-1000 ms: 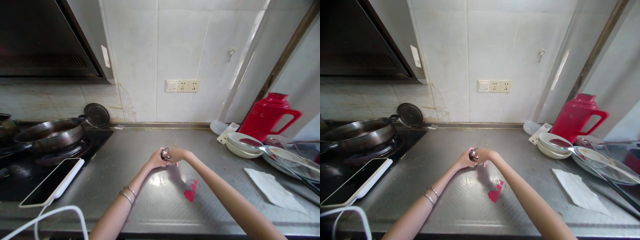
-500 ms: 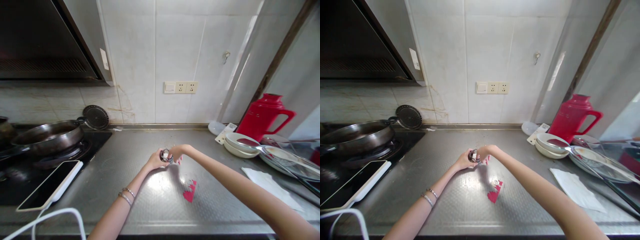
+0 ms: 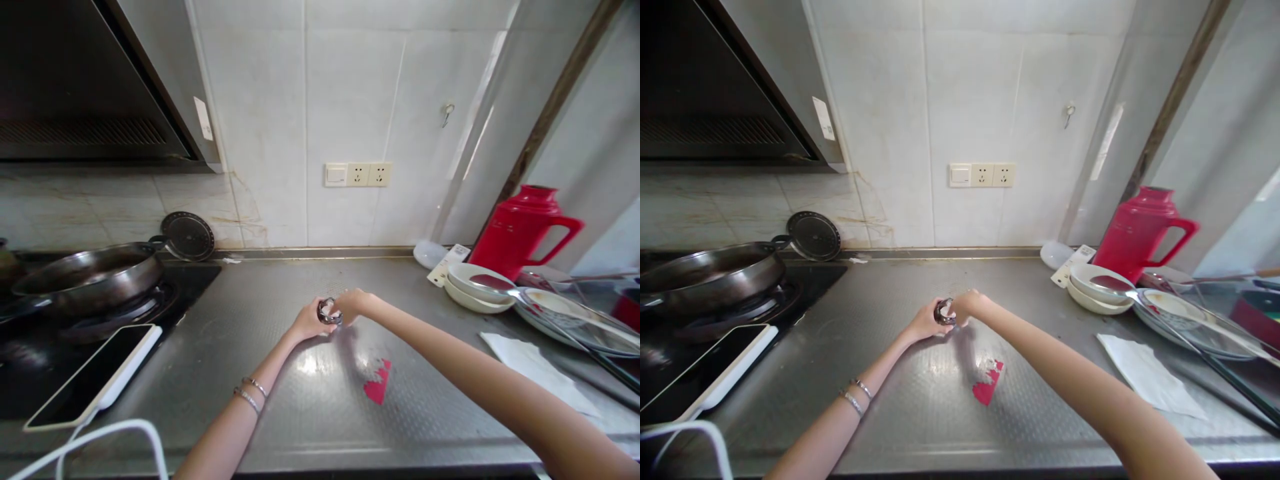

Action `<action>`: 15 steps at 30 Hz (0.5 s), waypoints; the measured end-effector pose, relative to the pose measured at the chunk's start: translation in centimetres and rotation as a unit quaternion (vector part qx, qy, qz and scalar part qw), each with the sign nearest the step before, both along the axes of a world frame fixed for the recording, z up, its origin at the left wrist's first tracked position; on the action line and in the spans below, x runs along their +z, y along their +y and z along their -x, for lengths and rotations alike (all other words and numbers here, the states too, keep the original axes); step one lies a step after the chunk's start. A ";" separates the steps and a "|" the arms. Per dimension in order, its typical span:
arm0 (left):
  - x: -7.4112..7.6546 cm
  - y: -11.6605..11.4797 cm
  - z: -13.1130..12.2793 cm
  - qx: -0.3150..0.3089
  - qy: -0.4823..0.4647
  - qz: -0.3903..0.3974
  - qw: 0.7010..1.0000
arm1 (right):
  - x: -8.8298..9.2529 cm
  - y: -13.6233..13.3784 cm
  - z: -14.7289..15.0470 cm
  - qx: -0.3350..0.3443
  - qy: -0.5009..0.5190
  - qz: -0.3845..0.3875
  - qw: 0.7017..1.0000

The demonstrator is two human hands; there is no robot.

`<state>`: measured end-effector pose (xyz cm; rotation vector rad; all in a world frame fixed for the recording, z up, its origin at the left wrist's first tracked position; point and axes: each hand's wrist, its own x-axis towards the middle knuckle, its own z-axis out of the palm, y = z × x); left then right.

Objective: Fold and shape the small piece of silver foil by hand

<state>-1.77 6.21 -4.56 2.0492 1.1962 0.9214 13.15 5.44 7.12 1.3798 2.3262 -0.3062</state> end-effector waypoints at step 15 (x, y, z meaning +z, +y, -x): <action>-0.1 -0.1 -0.2 -0.002 -0.016 0.016 1.000 | -0.3 1.4 1.3 0.018 -0.001 0.083 0.996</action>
